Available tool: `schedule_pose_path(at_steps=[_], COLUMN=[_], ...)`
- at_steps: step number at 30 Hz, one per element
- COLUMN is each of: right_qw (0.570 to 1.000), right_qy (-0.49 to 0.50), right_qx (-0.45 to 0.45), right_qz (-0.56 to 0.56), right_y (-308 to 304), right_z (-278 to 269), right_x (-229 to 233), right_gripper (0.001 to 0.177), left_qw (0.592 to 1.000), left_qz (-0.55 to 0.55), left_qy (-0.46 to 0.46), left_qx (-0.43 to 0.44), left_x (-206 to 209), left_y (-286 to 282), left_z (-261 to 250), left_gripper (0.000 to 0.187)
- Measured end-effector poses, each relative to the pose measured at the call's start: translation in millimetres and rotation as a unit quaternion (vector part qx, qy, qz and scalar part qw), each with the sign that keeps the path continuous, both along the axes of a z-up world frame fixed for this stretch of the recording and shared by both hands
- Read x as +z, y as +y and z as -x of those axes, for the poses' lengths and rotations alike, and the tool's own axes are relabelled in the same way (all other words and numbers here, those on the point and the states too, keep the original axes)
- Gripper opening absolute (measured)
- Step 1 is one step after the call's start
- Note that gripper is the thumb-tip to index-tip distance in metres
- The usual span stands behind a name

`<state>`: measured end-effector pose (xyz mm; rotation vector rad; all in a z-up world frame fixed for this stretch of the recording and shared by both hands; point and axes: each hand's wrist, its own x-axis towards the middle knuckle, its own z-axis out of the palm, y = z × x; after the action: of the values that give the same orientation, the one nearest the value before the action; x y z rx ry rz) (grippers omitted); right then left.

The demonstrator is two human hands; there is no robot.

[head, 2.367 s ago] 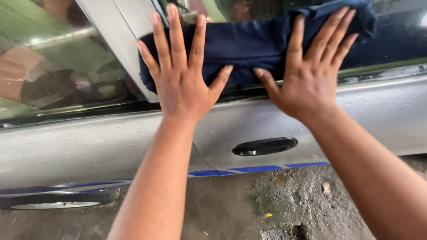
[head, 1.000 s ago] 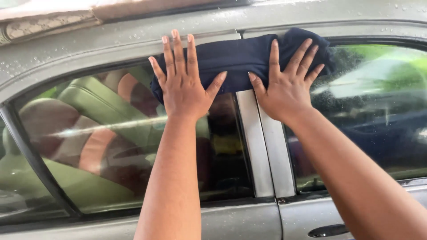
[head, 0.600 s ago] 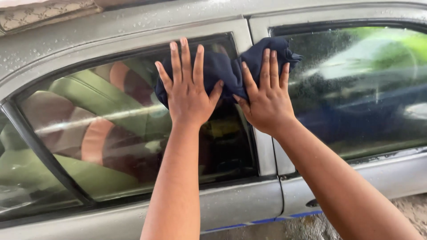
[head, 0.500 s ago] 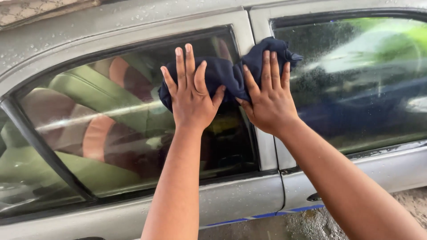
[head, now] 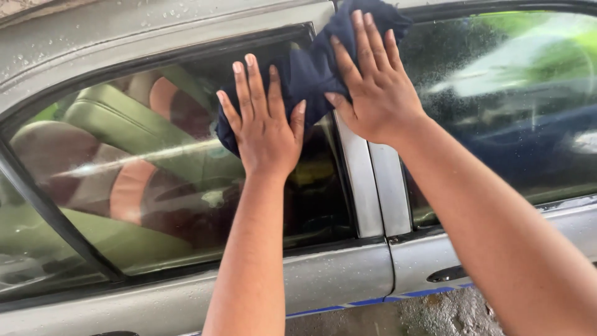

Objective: The person uses a blue cloth to wipe the exterior of a silver car, starting with the rear window and moving along the side windows and body panels. The person wipes the glass and painted surfaces to remove water or residue.

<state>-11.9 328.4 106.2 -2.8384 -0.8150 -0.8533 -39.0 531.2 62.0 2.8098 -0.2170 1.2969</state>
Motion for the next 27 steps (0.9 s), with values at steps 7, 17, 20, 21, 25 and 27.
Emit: schedule_pose_path(at_steps=[7,17,20,21,25,27], right_qw=[0.998,0.999,0.999,0.998,0.996,0.997], right_qy=[0.0,-0.002,0.007,0.042,0.055,0.038], right_qx=[-0.04,-0.01,-0.02,-0.042,-0.052,-0.051], right_qz=[-0.042,-0.031,-0.035,-0.029,-0.049,-0.045], right_y=[24,9,15,17,21,22], right_z=[12,23,16,14,16,32], right_x=[-8,-42,-27,-18,-27,-28], right_gripper=[0.071,0.073,0.072,0.072,0.068,0.068], left_qw=[0.999,0.998,0.998,0.998,0.998,0.995], left_qz=[-0.01,-0.033,-0.045,-0.052,-0.031,-0.044], left_qy=[0.044,0.06,0.045,0.039,0.063,0.088], left_qx=[0.021,-0.005,-0.001,0.004,0.002,0.027], left_x=[4,-4,-6,-6,-7,-4], left_y=[-21,-17,-16,-17,-18,-21], left_z=[1,15,16,17,20,27], left_gripper=[0.064,0.066,0.065,0.064,0.066,0.067])
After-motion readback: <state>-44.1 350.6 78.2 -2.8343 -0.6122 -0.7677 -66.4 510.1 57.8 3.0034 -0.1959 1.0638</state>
